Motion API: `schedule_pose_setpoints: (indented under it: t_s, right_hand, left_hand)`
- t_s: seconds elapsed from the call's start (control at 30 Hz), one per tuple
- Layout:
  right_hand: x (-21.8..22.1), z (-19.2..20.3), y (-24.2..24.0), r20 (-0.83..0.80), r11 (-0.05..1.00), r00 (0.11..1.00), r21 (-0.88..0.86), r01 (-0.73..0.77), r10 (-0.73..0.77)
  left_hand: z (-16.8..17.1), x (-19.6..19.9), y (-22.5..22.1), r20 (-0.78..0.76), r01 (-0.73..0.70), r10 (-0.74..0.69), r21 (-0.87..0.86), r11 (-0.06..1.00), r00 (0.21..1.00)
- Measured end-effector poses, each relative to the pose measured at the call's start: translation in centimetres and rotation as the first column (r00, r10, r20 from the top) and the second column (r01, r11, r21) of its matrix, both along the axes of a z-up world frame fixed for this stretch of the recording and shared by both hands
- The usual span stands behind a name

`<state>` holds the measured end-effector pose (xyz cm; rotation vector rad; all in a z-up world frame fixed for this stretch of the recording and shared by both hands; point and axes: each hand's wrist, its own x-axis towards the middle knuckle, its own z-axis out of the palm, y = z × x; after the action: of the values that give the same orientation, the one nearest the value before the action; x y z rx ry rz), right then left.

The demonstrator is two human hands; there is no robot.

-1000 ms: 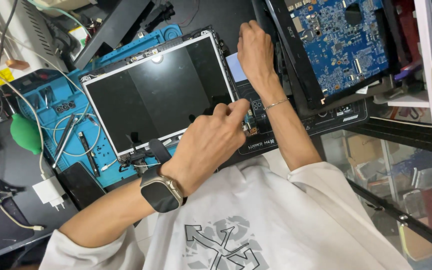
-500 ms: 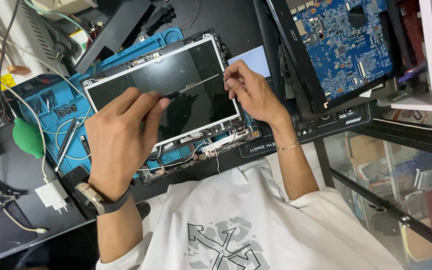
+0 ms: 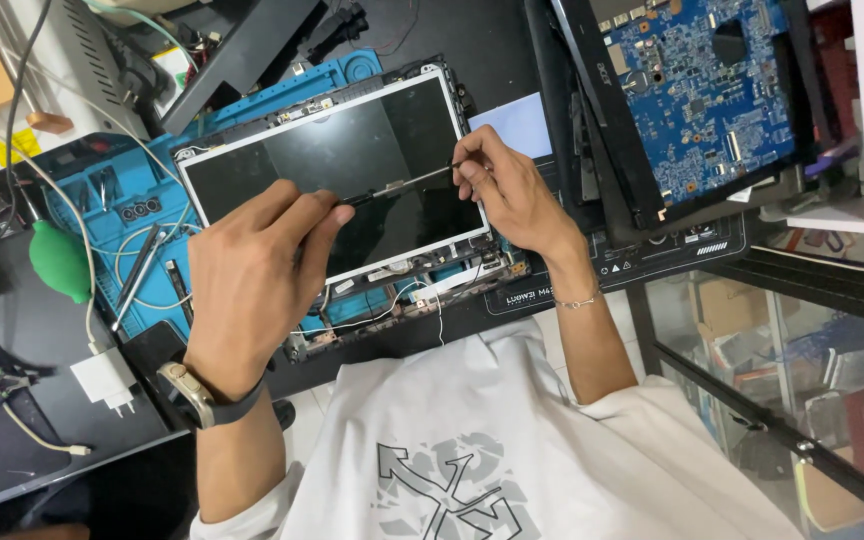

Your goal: The person handles a laptop screen assembly, aligns it into the chassis, and uses a screwdriver to fasten screws around the screen bezel. The person also manipulates internal cables and connectors while securing the screen in place.

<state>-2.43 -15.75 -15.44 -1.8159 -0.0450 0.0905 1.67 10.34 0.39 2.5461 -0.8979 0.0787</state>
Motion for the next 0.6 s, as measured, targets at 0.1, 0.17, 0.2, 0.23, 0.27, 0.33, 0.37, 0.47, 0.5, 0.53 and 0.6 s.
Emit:
schedule_pose_setpoints:
  t_s: [0.1, 0.17, 0.2, 0.23, 0.27, 0.33, 0.37, 0.47, 0.5, 0.53, 0.6]
  right_hand:
    - [0.1, -0.1, 0.0, -0.003, 1.0, 1.0, -0.008, -0.006, 0.006]
    - [0.1, 0.0, -0.1, -0.031, 1.0, 0.999, -0.017, 0.008, -0.008]
    - [0.1, 0.1, 0.0, -0.031, 1.0, 0.999, -0.018, 0.007, -0.007]
    - [0.1, 0.3, 0.0, -0.019, 1.0, 1.0, -0.02, 0.003, -0.004]
    - [0.1, 0.5, 0.1, -0.008, 1.0, 1.0, -0.023, 0.0, 0.0]
    - [0.1, 0.7, 0.1, 0.0, 0.999, 1.0, -0.037, -0.008, 0.008]
    - [0.0, 0.8, 0.2, 0.006, 0.999, 1.0, -0.049, -0.017, 0.017]
    - [-0.1, 0.9, 0.3, 0.038, 0.996, 0.998, -0.081, -0.037, 0.041]
    - [-0.1, 0.8, 0.3, 0.037, 0.996, 0.998, -0.08, -0.037, 0.04]
    - [-0.2, 0.8, 0.3, 0.037, 0.996, 0.999, -0.084, -0.036, 0.039]
    - [-0.1, 0.7, 0.0, 0.039, 0.996, 0.999, -0.088, -0.032, 0.035]
  left_hand:
    - [0.0, 0.1, 0.1, -0.014, 0.0, 0.0, -0.005, 1.0, 1.0]
    - [0.0, 0.1, 0.2, -0.016, 0.002, -0.002, 0.005, 1.0, 1.0]
    - [0.0, 0.1, 0.2, -0.016, 0.002, -0.001, 0.004, 1.0, 1.0]
    - [0.0, 0.1, 0.2, -0.018, 0.007, -0.007, 0.005, 1.0, 1.0]
    - [0.0, 0.1, 0.2, -0.02, 0.012, -0.012, 0.005, 1.0, 1.0]
    - [0.1, 0.2, 0.1, -0.019, 0.009, -0.009, 0.013, 1.0, 1.0]
    - [0.2, 0.1, 0.0, -0.019, 0.006, -0.006, 0.023, 1.0, 1.0]
    - [0.9, 0.3, -0.2, -0.005, 0.038, -0.038, 0.019, 0.999, 0.999]
    - [0.9, 0.3, -0.3, -0.006, 0.038, -0.038, 0.02, 0.999, 0.999]
    - [1.0, 0.3, -0.5, -0.001, 0.04, -0.04, 0.046, 0.998, 0.999]
    - [1.0, 0.4, -0.8, 0.006, 0.045, -0.045, 0.072, 0.996, 0.999]
